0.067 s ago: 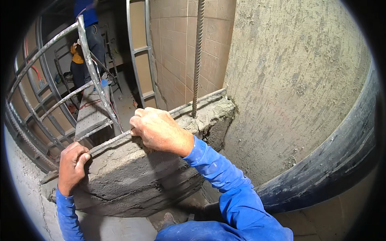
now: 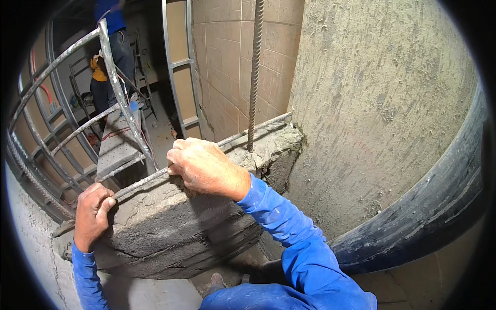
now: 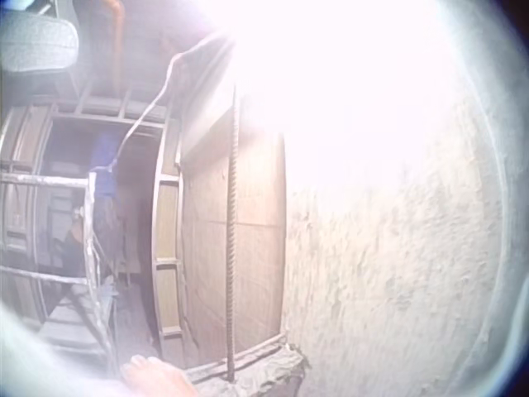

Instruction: The person bends a long metal rebar rod by hand against a concrete ledge. They repeatedly flex and straighten the rod to shape it.

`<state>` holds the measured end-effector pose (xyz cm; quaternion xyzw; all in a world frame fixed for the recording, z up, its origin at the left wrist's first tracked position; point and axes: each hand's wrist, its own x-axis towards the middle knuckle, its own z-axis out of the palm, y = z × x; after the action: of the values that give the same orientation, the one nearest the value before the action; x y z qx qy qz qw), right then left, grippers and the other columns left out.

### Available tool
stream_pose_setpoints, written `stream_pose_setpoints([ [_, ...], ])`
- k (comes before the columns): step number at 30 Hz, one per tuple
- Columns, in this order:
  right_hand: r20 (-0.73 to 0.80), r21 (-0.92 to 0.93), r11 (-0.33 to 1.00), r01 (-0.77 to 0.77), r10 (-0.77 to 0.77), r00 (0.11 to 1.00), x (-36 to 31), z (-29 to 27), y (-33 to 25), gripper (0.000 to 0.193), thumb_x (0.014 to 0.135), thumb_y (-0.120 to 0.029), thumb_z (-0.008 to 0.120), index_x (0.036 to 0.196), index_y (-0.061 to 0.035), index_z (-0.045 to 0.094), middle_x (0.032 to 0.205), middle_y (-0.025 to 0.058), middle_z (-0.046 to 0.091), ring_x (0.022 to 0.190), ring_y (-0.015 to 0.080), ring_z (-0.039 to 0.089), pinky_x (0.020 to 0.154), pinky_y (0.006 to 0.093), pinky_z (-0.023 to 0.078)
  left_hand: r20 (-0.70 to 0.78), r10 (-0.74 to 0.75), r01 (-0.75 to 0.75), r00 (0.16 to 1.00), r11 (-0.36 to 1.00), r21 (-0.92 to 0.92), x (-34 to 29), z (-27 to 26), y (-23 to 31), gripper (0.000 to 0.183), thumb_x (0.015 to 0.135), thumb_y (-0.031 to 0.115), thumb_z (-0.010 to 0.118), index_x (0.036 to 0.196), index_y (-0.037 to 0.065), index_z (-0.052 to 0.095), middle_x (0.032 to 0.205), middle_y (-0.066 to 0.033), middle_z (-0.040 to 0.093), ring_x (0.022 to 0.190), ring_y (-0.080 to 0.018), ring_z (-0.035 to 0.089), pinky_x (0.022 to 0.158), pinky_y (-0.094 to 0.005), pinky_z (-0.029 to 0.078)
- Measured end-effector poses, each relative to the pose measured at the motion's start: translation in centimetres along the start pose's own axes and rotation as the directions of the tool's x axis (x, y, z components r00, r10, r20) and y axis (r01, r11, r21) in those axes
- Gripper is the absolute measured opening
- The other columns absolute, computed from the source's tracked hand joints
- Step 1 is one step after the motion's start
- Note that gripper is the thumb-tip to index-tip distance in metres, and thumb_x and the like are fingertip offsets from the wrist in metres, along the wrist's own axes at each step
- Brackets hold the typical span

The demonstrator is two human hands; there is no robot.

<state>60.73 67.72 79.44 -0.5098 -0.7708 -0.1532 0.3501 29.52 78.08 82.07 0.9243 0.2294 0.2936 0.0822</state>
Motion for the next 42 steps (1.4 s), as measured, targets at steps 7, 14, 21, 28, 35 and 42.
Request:
stream_pose_setpoints([
  [7,-0.071,0.022,1.000,-0.008,0.009,0.997,-0.3,0.4,0.2,0.016,0.087,-0.014,0.074,0.083,-0.0037,0.063,0.088,0.0134,0.060,0.087,0.0341,0.060,0.077,0.0450,0.050,-0.034,0.064,-0.062,0.997,0.996,0.064,-0.1,0.5,-0.4,0.016,0.084,0.013,0.067,0.087,-0.003,0.061,0.078,-0.0173,0.057,0.074,-0.0374,0.058,0.069,-0.0431,0.046],
  [14,-0.017,0.064,0.997,0.047,-0.046,0.999,0.0,-0.9,1.0,0.017,0.090,-0.018,0.072,0.083,-0.0052,0.064,0.084,0.0132,0.061,0.085,0.0339,0.061,0.076,0.0459,0.050,0.016,0.045,-0.046,0.999,0.995,0.094,0.2,0.5,-0.4,0.013,0.091,0.012,0.065,0.090,-0.001,0.063,0.077,-0.0166,0.055,0.073,-0.0374,0.056,0.068,-0.0436,0.044],
  [21,-0.026,0.033,0.999,-0.011,0.011,1.000,-0.9,-0.5,0.2,0.015,0.089,-0.018,0.072,0.085,-0.0063,0.064,0.088,0.0116,0.061,0.089,0.0325,0.060,0.077,0.0443,0.047,0.067,0.077,-0.083,0.995,0.992,0.094,0.3,0.3,0.6,0.012,0.085,0.007,0.069,0.091,-0.001,0.061,0.078,-0.0167,0.054,0.074,-0.0379,0.055,0.068,-0.0444,0.044],
  [28,-0.045,-0.035,0.998,-0.055,0.054,0.998,-1.7,-0.2,-0.5,0.015,0.085,-0.019,0.075,0.084,-0.0073,0.066,0.091,0.0096,0.059,0.090,0.0308,0.058,0.077,0.0439,0.045,0.072,0.109,-0.113,0.991,0.992,0.049,0.4,0.5,-0.1,0.015,0.080,0.004,0.071,0.089,-0.001,0.060,0.078,-0.0168,0.053,0.074,-0.0383,0.054,0.068,-0.0443,0.044],
  [35,-0.084,-0.024,0.998,-0.052,0.050,0.995,-1.6,-0.5,-0.5,0.019,0.086,-0.021,0.078,0.083,-0.0070,0.065,0.085,0.0094,0.058,0.085,0.0294,0.057,0.074,0.0420,0.044,0.039,0.153,-0.156,0.988,0.982,0.107,0.2,0.9,0.5,0.015,0.081,0.002,0.070,0.092,-0.001,0.061,0.079,-0.0169,0.056,0.075,-0.0387,0.055,0.069,-0.0447,0.044],
  [42,-0.063,-0.122,0.992,0.013,-0.021,0.998,-1.7,-0.3,-0.3,0.014,0.084,-0.017,0.076,0.083,-0.0078,0.065,0.084,0.0087,0.058,0.084,0.0288,0.058,0.074,0.0410,0.045,-0.045,0.133,-0.129,0.990,0.988,0.081,-0.4,1.7,0.3,0.017,0.079,-0.002,0.070,0.095,-0.001,0.064,0.078,-0.0165,0.059,0.071,-0.0374,0.057,0.066,-0.0430,0.046],
])
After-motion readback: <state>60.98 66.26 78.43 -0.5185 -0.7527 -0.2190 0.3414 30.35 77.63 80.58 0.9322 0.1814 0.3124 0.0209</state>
